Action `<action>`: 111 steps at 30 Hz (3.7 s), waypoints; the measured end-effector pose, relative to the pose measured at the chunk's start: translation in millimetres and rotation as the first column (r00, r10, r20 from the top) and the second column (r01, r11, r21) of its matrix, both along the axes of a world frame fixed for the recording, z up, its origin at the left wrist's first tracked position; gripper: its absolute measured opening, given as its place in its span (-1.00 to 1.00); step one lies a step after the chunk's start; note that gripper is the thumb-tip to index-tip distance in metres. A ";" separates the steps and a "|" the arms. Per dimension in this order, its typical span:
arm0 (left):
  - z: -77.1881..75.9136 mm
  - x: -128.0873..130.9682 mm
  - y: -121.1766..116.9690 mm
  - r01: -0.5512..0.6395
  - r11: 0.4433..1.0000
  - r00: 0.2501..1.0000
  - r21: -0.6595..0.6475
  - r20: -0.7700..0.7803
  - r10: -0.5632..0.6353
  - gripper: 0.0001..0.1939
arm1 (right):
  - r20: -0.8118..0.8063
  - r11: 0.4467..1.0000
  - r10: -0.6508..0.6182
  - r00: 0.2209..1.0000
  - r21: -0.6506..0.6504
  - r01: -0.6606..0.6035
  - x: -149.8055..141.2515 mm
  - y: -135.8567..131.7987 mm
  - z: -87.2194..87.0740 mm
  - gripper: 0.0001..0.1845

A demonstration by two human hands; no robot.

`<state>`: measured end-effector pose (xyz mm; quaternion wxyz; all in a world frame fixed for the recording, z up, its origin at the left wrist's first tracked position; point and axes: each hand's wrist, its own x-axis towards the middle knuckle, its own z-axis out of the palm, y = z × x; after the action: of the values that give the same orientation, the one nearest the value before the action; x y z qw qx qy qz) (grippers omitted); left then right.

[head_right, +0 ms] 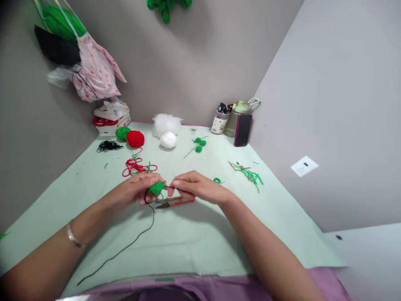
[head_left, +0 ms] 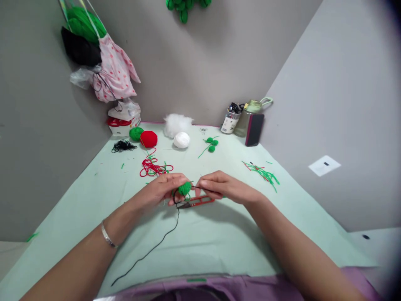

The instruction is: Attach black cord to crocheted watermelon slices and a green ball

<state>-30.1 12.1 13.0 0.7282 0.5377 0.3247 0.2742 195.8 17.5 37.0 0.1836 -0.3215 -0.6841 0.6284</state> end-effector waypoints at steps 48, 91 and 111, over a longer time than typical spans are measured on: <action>-19.9 3.2 4.2 -0.210 0.978 0.970 -0.004 0.125 0.209 -0.57 | 0.289 0.770 -0.619 0.731 0.406 0.492 84.9 52.7 -10.5 -0.63; -34.0 -17.1 11.4 -0.422 0.729 0.816 0.539 -0.124 0.564 -0.66 | -0.063 0.778 -0.367 0.928 -0.568 0.269 -20.3 6.4 -53.4 -0.46; -59.0 -12.4 32.6 0.309 0.597 0.763 0.740 -0.568 0.309 -0.38 | -0.276 0.722 -0.673 0.686 -0.449 0.527 -5.2 10.6 -8.1 -0.66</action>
<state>-42.5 44.7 -46.0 0.2474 0.8647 0.3954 0.1866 190.6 28.1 28.9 0.4675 -0.4132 -0.3644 0.6913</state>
